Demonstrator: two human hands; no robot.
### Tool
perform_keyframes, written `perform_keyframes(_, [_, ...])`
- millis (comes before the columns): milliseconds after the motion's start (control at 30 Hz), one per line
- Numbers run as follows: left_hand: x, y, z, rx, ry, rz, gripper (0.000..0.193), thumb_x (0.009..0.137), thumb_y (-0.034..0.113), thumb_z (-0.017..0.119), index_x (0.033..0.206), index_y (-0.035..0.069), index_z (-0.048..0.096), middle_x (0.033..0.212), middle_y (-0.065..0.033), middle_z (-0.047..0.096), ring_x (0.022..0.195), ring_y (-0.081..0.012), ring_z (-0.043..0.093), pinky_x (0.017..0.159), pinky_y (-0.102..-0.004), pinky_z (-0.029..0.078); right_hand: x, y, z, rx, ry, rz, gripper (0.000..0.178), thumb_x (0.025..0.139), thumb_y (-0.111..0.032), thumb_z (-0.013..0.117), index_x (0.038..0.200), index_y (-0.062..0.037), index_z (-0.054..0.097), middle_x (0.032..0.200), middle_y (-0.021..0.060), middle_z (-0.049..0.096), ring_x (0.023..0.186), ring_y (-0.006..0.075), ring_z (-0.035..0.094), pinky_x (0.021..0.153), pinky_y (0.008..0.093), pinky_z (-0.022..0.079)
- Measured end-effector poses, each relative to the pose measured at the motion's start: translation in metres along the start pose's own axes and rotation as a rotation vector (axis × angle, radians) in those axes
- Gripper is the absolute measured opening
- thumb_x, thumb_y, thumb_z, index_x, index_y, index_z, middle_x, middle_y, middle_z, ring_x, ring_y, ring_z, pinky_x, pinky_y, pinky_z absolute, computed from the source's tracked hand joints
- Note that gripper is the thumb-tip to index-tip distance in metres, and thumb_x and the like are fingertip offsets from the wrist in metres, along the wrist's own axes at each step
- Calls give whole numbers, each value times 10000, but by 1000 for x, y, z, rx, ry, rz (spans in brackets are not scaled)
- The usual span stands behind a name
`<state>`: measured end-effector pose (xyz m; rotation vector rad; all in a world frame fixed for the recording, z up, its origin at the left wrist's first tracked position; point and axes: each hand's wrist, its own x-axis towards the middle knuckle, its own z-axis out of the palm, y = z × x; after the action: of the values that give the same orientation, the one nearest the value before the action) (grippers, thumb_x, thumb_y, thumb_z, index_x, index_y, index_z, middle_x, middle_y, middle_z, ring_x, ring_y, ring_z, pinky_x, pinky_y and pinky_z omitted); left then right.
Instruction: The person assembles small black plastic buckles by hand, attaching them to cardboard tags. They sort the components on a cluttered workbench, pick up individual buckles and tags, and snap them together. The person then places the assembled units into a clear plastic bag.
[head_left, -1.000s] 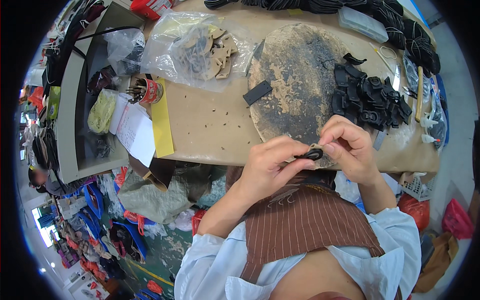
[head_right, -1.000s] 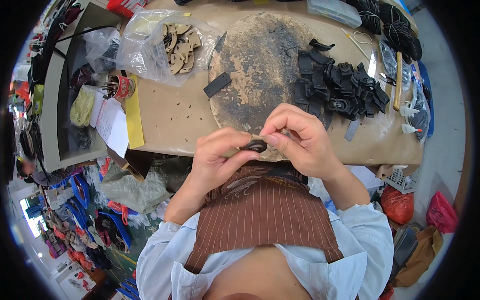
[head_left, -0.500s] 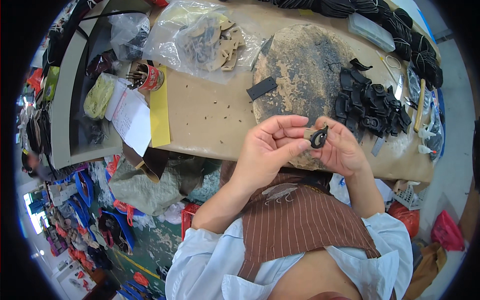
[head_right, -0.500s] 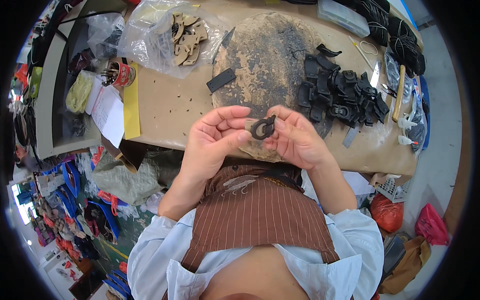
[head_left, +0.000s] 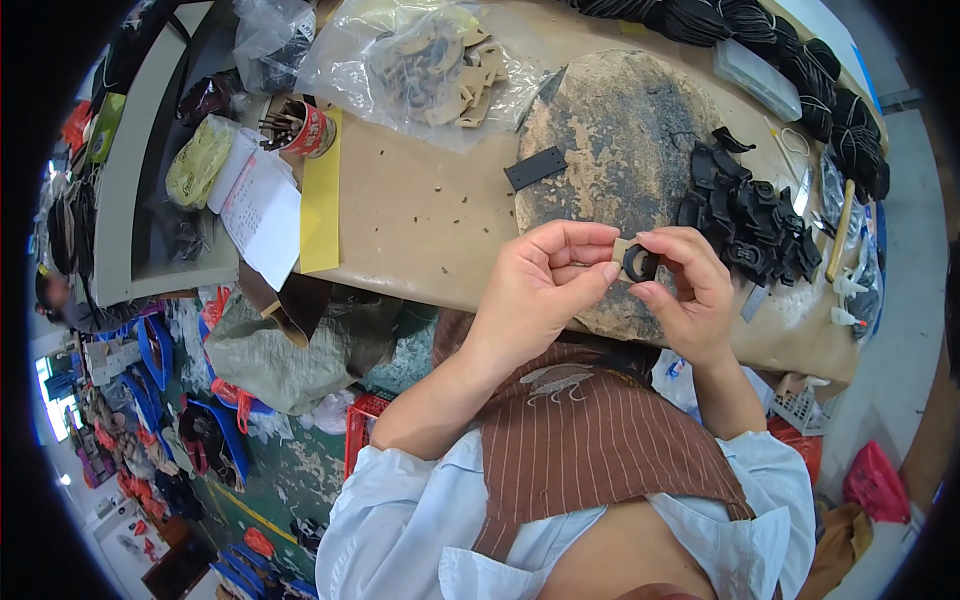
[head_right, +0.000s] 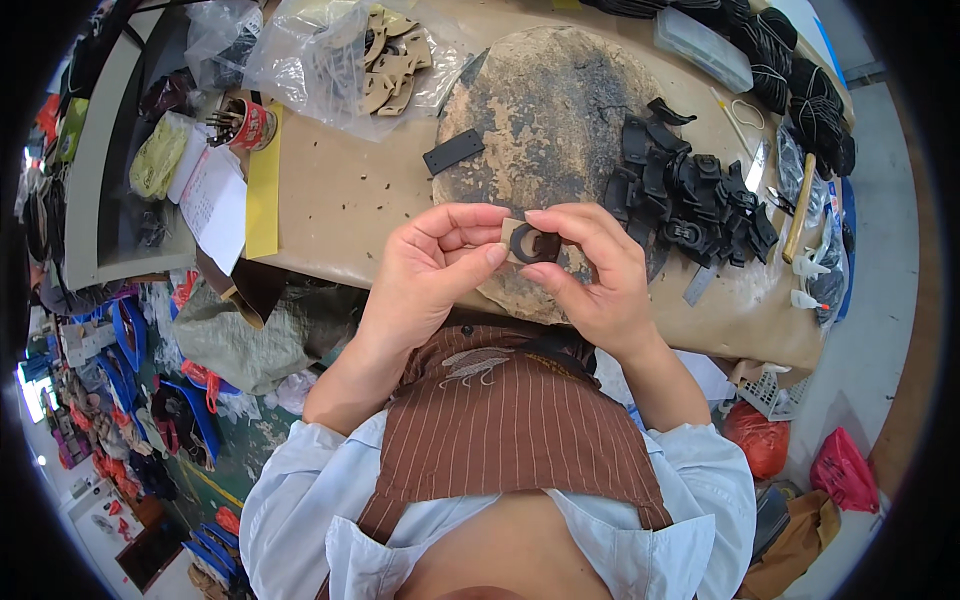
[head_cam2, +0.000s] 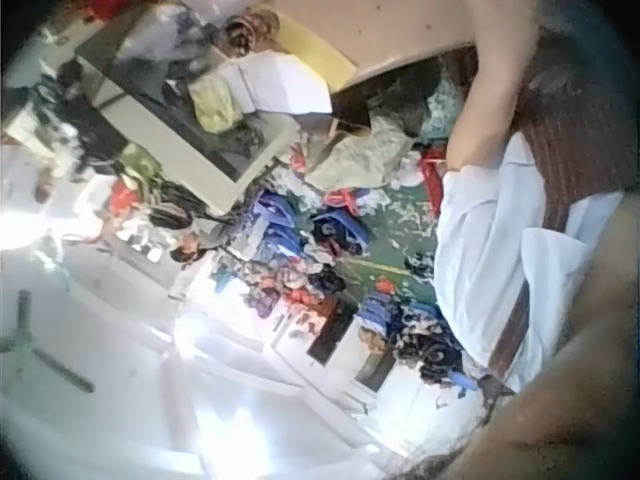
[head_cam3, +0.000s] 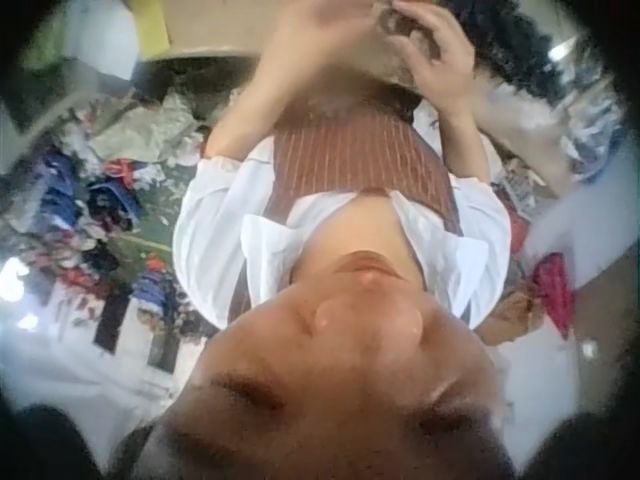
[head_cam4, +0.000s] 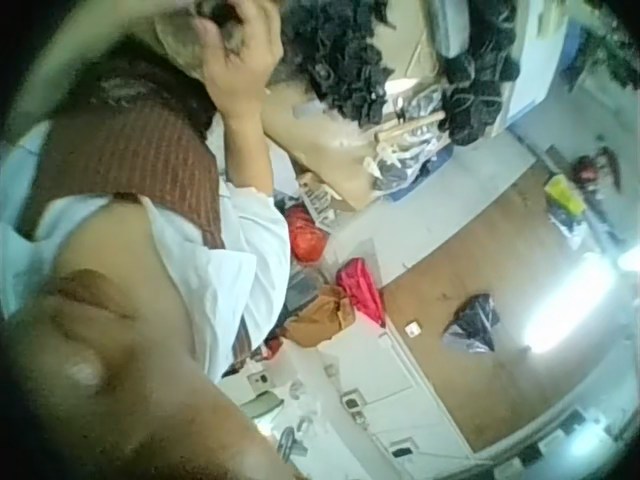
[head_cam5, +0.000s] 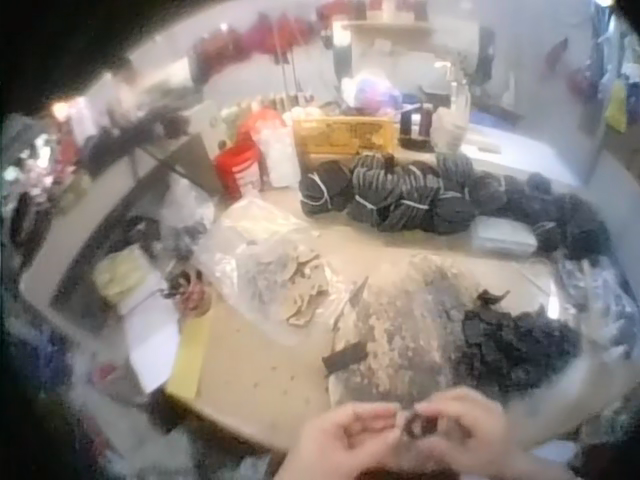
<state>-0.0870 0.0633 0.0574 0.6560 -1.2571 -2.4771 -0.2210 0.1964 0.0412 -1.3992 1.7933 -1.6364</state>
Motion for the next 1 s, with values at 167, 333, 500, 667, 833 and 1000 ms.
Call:
perform_keyframes(167, [7,-7,-8,43,3,6,242,847,-18,613,1086,-46,584,972,-101,649,871,-107,632,783,-224,516,0,-3,5,59,1,111,369,763,-33,717,1111,13,602,1049,126,602,913,183,616,775,284,503])
perform_keyframes(333, [10,-12,-14,74,-2,-3,249,842,-16,634,1088,-31,604,980,-98,663,893,-120,634,830,-239,510,5,-3,0,5,-59,98,365,755,-24,715,1105,-5,613,1032,119,614,904,191,625,778,289,503])
perform_keyframes(500, [10,-9,-10,77,14,21,259,845,-25,625,1102,-41,599,997,-106,662,901,-137,641,829,-252,516,15,-17,-10,-185,-117,27,375,725,-7,721,1090,-27,632,1014,130,626,886,238,631,771,303,503])
perform_keyframes(667, [3,-26,5,354,194,356,267,843,-39,623,1107,-58,593,1003,-118,662,916,-148,644,834,-266,523,20,-20,-9,-307,-137,-4,388,704,-8,729,1081,-30,638,1001,130,628,881,274,621,754,324,508])
perform_keyframes(833, [-2,-23,2,160,162,267,271,840,-28,631,1107,-53,599,1065,-128,648,959,-144,631,840,-254,517,19,-22,-4,-372,-76,-76,377,682,-14,740,1047,-39,649,984,113,632,891,274,613,752,331,506])
perform_keyframes(1000, [0,-13,0,123,100,205,301,823,-19,665,1113,-47,588,1012,-89,636,938,-121,616,832,-245,508,19,-17,-7,-436,-52,-211,392,667,-26,753,1044,-56,648,997,104,627,925,280,604,776,338,502])
